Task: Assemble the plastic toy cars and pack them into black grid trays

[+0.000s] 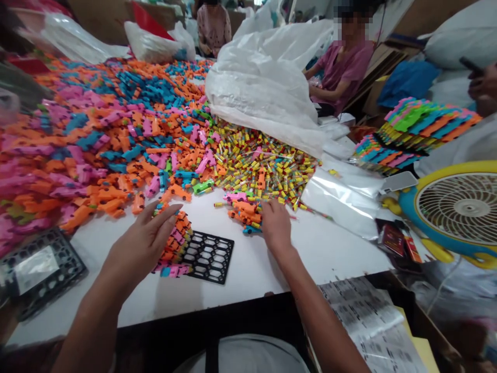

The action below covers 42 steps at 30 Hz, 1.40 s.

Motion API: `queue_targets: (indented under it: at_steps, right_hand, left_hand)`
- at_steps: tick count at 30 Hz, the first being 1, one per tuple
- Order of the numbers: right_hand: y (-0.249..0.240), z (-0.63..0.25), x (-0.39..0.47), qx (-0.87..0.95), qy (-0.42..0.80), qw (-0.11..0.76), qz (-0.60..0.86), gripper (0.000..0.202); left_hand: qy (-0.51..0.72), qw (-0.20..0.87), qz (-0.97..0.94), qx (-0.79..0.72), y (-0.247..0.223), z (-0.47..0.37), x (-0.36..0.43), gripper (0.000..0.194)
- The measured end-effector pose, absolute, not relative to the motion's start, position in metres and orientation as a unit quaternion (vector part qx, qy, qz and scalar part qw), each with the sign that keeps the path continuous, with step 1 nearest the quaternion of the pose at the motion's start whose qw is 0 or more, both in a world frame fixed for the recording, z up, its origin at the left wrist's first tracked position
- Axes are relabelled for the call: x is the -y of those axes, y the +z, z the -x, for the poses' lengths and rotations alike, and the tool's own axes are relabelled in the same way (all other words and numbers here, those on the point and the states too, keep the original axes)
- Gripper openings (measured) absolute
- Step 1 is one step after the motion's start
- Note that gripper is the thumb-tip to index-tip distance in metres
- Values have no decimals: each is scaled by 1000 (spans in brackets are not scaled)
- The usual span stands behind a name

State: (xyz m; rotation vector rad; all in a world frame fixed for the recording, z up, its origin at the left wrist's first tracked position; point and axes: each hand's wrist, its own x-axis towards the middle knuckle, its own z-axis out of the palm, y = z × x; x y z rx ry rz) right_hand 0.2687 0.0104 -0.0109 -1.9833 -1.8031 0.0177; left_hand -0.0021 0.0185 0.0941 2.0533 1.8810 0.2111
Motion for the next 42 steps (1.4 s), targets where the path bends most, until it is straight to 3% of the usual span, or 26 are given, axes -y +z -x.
queue_targets:
  at_steps: [3, 7, 10, 13, 16, 19, 24, 29, 32, 35, 38, 42]
  right_hand:
    - [-3, -291, -20, 681, -23, 169, 712, 22]
    - [3, -270, -11, 677, 53, 275, 681, 13]
    - [-4, -232, 0, 621, 292, 341, 642, 10]
    - [-17, -191, 7, 532, 568, 369, 508, 19]
    - [-29, -164, 9, 483, 684, 374, 398, 23]
    - [-36, -156, 12, 564, 628, 354, 403, 17]
    - [-40, -152, 19, 757, 364, 310, 446, 15]
    - [-25, -167, 15, 781, 360, 290, 420, 19]
    - [-14, -203, 14, 745, 210, 290, 563, 16]
    - [-10, -241, 10, 677, 38, 163, 717, 9]
    - [-10, -259, 2, 684, 18, 76, 726, 8]
    - [-8, -247, -2, 711, 115, 195, 665, 11]
  left_hand:
    - [98, 108, -744, -652, 93, 2, -15, 48]
    - [108, -23, -802, -587, 88, 3, -8, 50]
    - [80, -23, -829, -553, 82, 2, -6, 56]
    - [78, -25, -830, -552, 79, 0, -7, 58]
    - [79, -24, -831, -550, 78, 1, -7, 58]
    - [79, -15, -830, -551, 79, 2, -6, 57]
    - [82, -14, -831, -550, 79, 0, -5, 59]
    - [81, -49, -831, -548, 79, -3, -4, 65]
    - [79, -48, -833, -545, 80, -3, -2, 63]
    - [75, -41, -832, -548, 82, -3, -1, 61]
    - [68, -32, -826, -559, 83, -4, -2, 59]
    - [65, -26, -829, -554, 83, -4, -2, 58]
